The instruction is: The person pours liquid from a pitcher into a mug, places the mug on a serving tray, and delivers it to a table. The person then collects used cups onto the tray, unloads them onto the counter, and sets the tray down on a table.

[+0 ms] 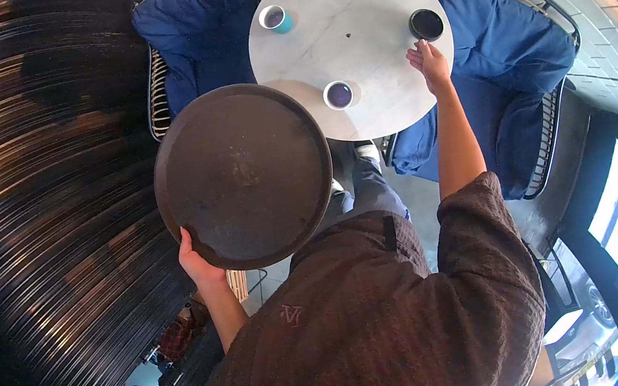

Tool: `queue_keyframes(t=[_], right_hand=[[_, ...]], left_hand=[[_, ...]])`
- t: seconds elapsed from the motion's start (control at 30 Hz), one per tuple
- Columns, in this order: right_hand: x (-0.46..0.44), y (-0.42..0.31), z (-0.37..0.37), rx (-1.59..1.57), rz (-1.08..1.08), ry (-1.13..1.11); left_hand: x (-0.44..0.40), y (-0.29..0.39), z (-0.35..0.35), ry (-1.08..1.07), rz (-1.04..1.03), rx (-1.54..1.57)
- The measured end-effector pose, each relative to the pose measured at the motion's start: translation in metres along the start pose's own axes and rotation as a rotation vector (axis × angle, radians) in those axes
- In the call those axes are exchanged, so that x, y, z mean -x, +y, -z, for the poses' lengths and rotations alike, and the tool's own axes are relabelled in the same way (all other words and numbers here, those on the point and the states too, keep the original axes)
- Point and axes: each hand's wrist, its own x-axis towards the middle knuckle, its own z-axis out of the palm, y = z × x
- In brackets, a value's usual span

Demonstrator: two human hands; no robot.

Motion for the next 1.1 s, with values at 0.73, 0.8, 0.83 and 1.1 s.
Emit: queue_keyframes(t=[0.73, 0.8, 0.83, 1.1], right_hand=[[0.082, 0.080, -0.125, 0.930, 0.594, -0.310], [0.082, 0.085, -0.127, 0.973, 0.664, -0.250], [0.085, 0.085, -0.127, 0.898, 0.662, -0.265], [0.172, 0.045, -0.115, 0.696, 0.761, -0.176]], left_hand=[[0.025, -0.041, 0.078, 0.160, -0.017, 0.125], [0.032, -0.044, 0.090, 0.170, -0.038, 0.139], [0.035, -0.043, 0.094, 0.170, -0.043, 0.137], [0.045, -0.044, 0.133, 0.089, 0.012, 0.158]])
